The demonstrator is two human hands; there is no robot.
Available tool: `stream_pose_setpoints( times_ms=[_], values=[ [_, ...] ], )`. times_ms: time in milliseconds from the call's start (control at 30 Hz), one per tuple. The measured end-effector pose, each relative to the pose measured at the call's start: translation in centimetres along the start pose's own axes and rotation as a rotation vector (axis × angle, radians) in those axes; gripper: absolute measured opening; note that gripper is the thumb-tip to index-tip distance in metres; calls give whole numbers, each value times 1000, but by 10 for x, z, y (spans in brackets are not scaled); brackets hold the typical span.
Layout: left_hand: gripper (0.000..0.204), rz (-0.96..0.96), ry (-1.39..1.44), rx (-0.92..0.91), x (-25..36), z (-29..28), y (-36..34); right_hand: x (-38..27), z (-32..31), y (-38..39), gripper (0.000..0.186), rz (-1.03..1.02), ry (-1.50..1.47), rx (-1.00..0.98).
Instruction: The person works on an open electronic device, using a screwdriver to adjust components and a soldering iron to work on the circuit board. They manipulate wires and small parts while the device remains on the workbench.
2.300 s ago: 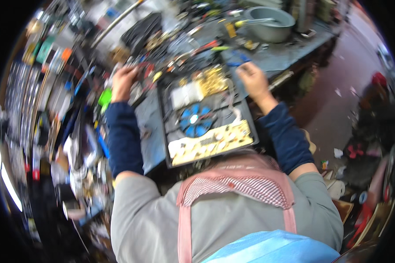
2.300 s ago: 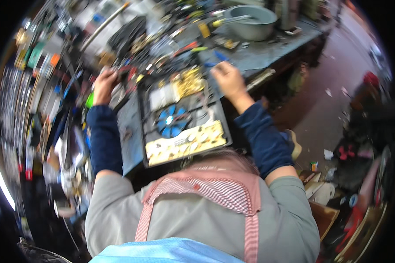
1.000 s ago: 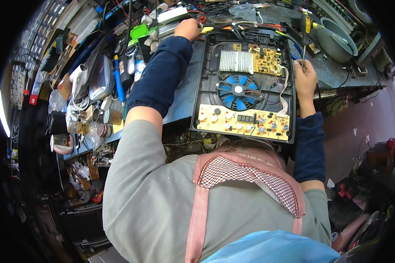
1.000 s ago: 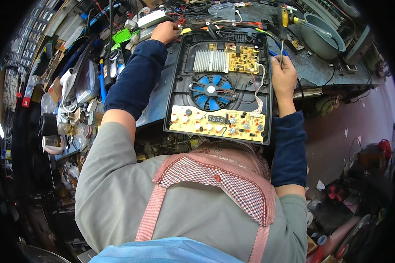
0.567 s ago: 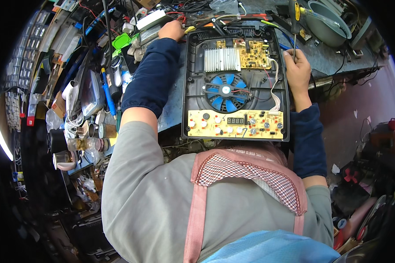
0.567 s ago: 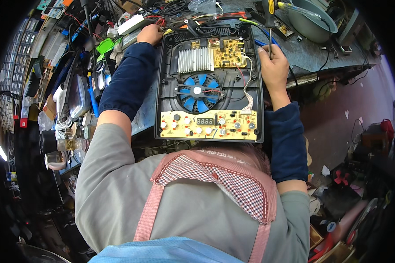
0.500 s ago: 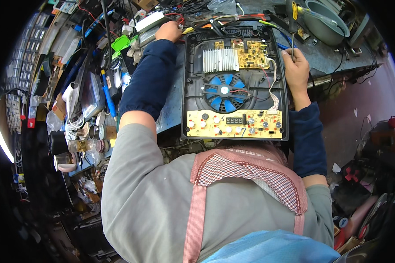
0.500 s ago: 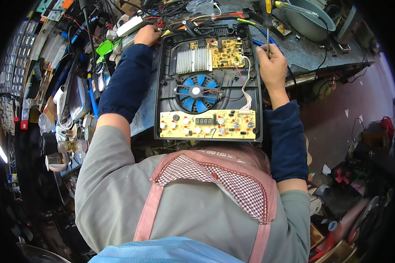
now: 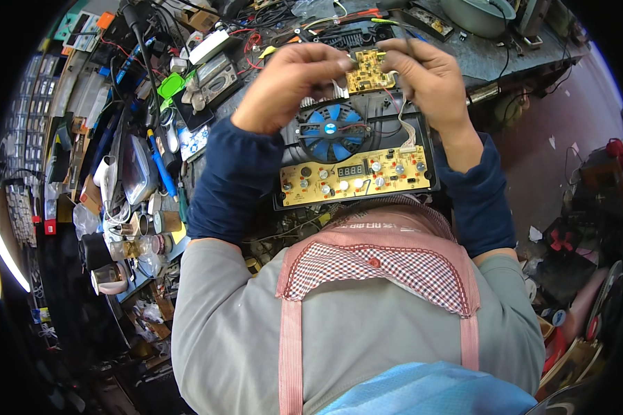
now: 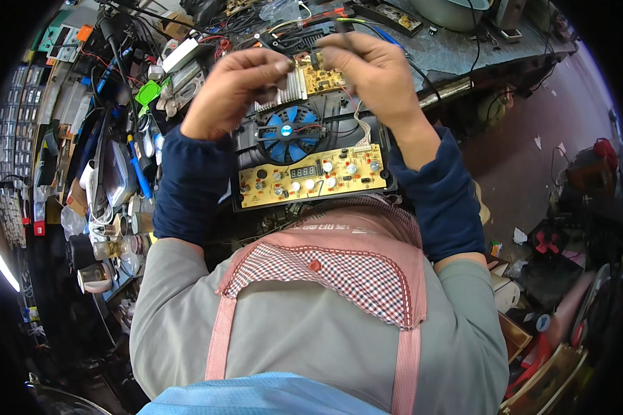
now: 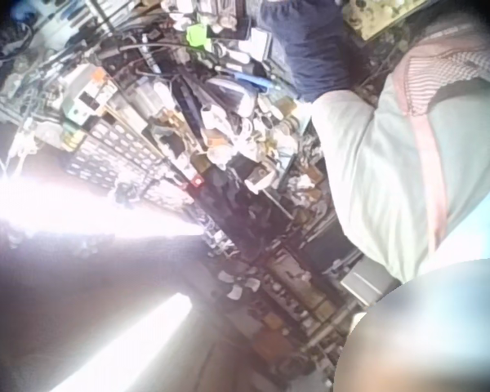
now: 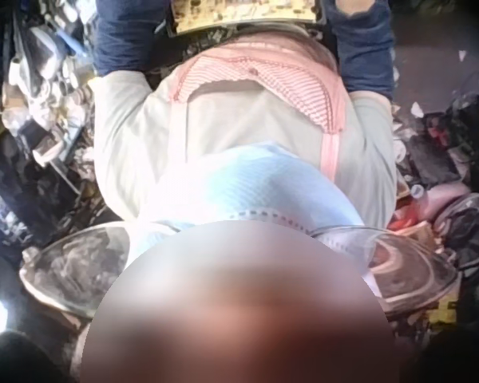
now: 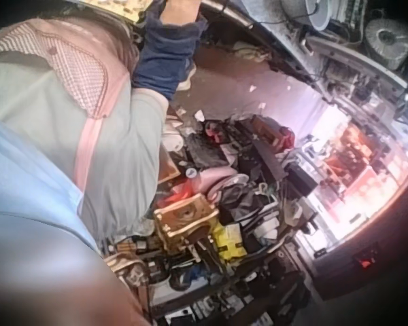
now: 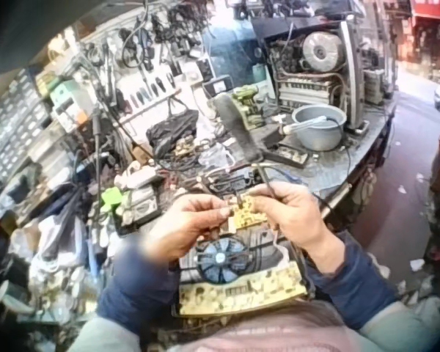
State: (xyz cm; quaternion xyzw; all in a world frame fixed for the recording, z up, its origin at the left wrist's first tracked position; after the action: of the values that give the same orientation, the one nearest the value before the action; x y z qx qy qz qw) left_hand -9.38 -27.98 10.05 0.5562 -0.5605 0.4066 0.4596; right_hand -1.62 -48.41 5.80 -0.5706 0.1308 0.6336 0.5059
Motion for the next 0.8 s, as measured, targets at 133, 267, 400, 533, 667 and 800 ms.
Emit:
stream_pose_setpoints(
  times_ms=[133,267,400,533,667,800],
  values=[
    [13,-88,180,-143,-10,27,-1,-16,16,17,17,-32,206,-152],
    [13,-148,229,-202,-22,31,-7,-6,6,26,16,2,34,-141],
    [17,-133,146,-175,-14,32,-16,1,-10,21,16,-20,36,-74],
    [49,115,-244,457,-28,-66,-61,30,-60,-10,18,-37,249,111],
    [29,-286,-71,634,-106,-206,-104,100,-103,-25,20,100,201,243],
    [14,-547,31,506,-132,-212,-134,99,-105,-25,20,15,187,285]
  ],
)
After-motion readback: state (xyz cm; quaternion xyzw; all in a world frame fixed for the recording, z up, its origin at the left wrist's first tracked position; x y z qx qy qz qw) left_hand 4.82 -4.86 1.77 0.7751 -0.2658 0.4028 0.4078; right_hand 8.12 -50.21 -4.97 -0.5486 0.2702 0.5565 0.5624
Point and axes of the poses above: each hand's wrist, its own y-axis away from the middle knuckle, its own z-axis out of the palm, x = y × z, the point moved 3 cm from there along -y, towards the middle knuckle, and after that the axes turned 11 degrees about -y, right-handed, at the moved point
